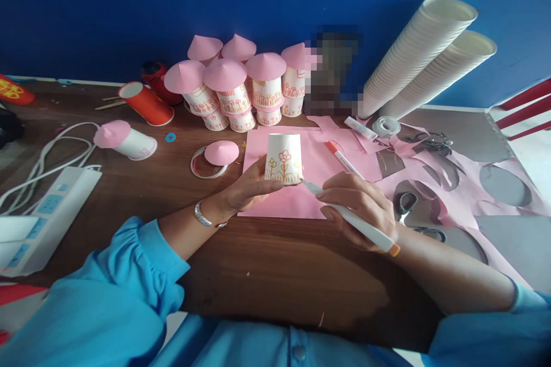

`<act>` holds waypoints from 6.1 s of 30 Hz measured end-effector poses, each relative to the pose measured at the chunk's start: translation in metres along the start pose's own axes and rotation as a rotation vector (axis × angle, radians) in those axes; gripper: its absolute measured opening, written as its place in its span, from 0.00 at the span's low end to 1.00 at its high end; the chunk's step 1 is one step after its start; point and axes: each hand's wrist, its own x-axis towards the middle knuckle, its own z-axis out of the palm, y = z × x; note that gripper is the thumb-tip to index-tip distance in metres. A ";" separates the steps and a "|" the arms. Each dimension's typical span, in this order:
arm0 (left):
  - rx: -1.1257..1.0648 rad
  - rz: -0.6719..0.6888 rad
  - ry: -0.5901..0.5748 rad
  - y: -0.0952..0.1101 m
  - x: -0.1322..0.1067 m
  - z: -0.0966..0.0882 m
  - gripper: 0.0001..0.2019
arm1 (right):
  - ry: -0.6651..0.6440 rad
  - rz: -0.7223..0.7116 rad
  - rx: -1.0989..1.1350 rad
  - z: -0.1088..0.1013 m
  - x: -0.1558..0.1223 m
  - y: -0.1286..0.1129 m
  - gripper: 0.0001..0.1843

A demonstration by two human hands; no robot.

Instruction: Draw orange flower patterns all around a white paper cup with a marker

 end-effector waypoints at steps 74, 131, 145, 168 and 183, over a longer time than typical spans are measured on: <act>0.138 -0.058 0.007 0.006 -0.001 0.003 0.29 | -0.054 0.039 0.053 0.003 0.005 -0.006 0.11; 0.038 -0.068 -0.147 0.005 0.000 0.004 0.30 | 0.012 0.220 -0.070 0.019 -0.010 0.024 0.35; 0.109 -0.076 0.025 0.007 -0.001 0.004 0.29 | 0.006 -0.119 -0.046 -0.002 0.000 0.000 0.17; 0.154 -0.056 0.027 0.011 0.001 0.008 0.28 | -0.085 -0.095 -0.016 0.004 0.000 -0.001 0.13; 0.133 -0.057 0.033 0.009 -0.001 0.005 0.27 | -0.053 -0.030 0.016 0.004 0.002 -0.003 0.15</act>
